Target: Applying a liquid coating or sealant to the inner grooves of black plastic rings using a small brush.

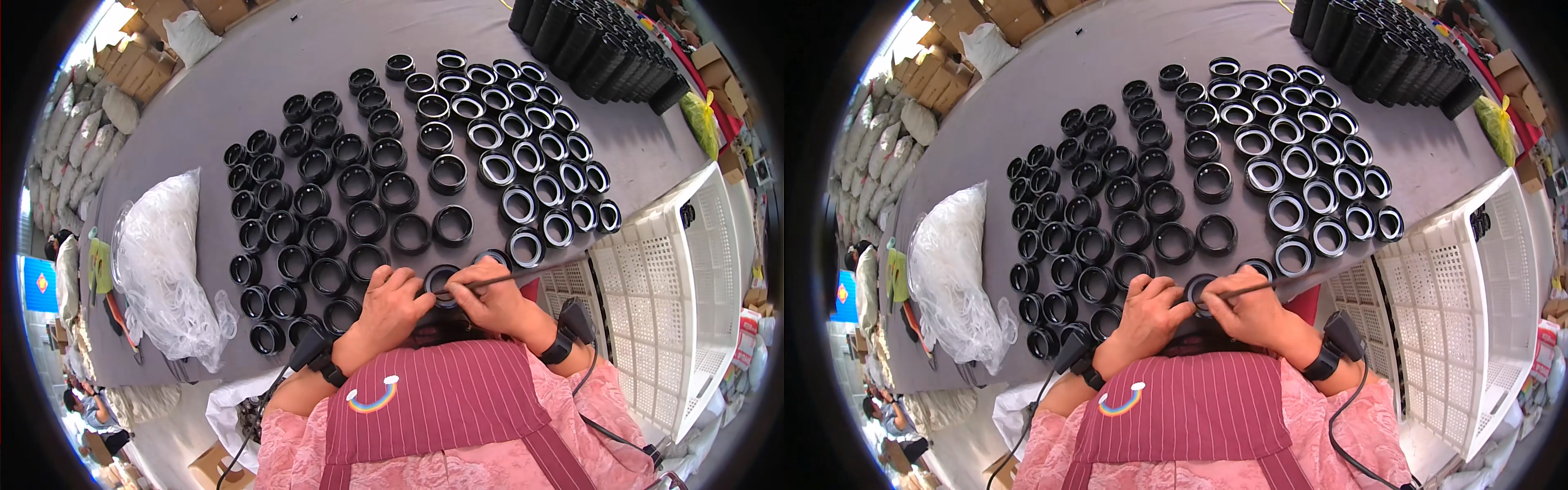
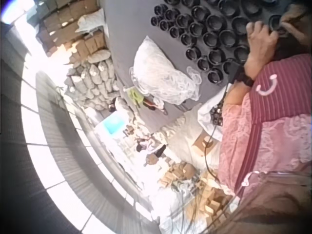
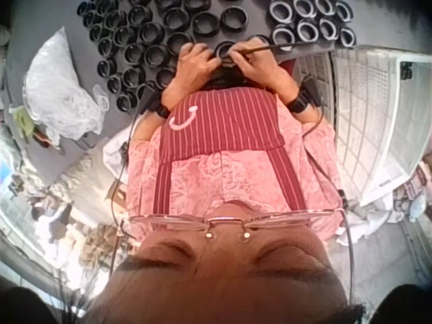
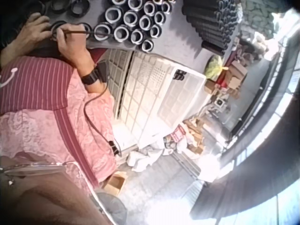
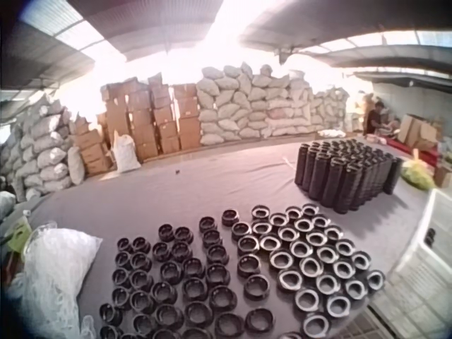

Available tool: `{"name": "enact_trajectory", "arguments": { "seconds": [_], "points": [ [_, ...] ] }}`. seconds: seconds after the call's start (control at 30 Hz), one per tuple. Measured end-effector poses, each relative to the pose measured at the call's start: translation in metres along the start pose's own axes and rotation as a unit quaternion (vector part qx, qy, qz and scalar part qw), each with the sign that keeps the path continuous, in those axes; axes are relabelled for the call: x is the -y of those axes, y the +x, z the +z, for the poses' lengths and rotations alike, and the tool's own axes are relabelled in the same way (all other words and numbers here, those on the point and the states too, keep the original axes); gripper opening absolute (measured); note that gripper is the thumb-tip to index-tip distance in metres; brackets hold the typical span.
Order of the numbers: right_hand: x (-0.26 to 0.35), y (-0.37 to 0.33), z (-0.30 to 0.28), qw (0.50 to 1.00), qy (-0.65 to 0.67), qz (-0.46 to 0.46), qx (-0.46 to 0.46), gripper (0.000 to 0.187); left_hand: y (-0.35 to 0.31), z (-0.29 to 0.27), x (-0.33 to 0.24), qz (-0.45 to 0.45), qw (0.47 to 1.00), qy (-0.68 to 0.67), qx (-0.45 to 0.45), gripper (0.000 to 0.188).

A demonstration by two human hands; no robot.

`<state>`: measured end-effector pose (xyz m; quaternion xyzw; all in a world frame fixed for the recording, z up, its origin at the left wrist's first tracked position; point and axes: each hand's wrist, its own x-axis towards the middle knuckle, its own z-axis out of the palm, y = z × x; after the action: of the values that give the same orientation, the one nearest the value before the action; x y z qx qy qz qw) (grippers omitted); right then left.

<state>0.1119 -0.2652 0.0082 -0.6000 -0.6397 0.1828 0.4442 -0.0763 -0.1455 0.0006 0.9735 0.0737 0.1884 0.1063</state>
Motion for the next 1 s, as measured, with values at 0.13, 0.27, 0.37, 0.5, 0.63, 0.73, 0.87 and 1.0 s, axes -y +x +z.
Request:
{"name": "enact_trajectory", "arguments": {
  "seconds": [0.13,0.27,0.37,0.5,0.63,0.73,0.87,1.0],
  "points": [
    [0.012,-0.008,-0.022,0.977,0.072,0.127,-0.156,0.007,0.003,-0.009,0.003,-0.045,0.997,-0.062,0.017,0.008],
    [0.022,-0.012,-0.041,0.972,0.076,0.126,-0.184,0.011,0.010,-0.012,0.009,-0.118,0.981,-0.132,0.077,0.007],
    [0.012,-0.021,-0.044,0.977,0.021,0.115,-0.177,0.015,0.023,-0.010,0.014,-0.102,0.992,0.046,0.059,0.007],
    [0.006,-0.031,-0.041,0.967,0.020,0.143,-0.210,0.010,0.037,-0.014,0.012,-0.085,0.986,0.144,0.000,0.013],
    [-0.001,-0.038,-0.040,0.982,-0.042,0.096,-0.159,0.007,0.048,-0.009,-0.008,-0.004,0.998,-0.063,-0.028,0.019],
    [-0.005,-0.040,-0.034,0.982,-0.068,0.066,-0.162,0.007,0.054,0.006,-0.017,0.015,0.996,-0.086,-0.002,0.020],
    [-0.007,-0.042,-0.030,0.985,-0.051,0.086,-0.141,0.007,0.058,0.020,-0.021,0.012,0.997,-0.070,0.043,0.019],
    [-0.002,-0.043,-0.038,0.985,-0.063,0.101,-0.124,0.009,0.061,0.029,-0.023,0.026,0.996,-0.040,0.069,0.013]
  ]
}}
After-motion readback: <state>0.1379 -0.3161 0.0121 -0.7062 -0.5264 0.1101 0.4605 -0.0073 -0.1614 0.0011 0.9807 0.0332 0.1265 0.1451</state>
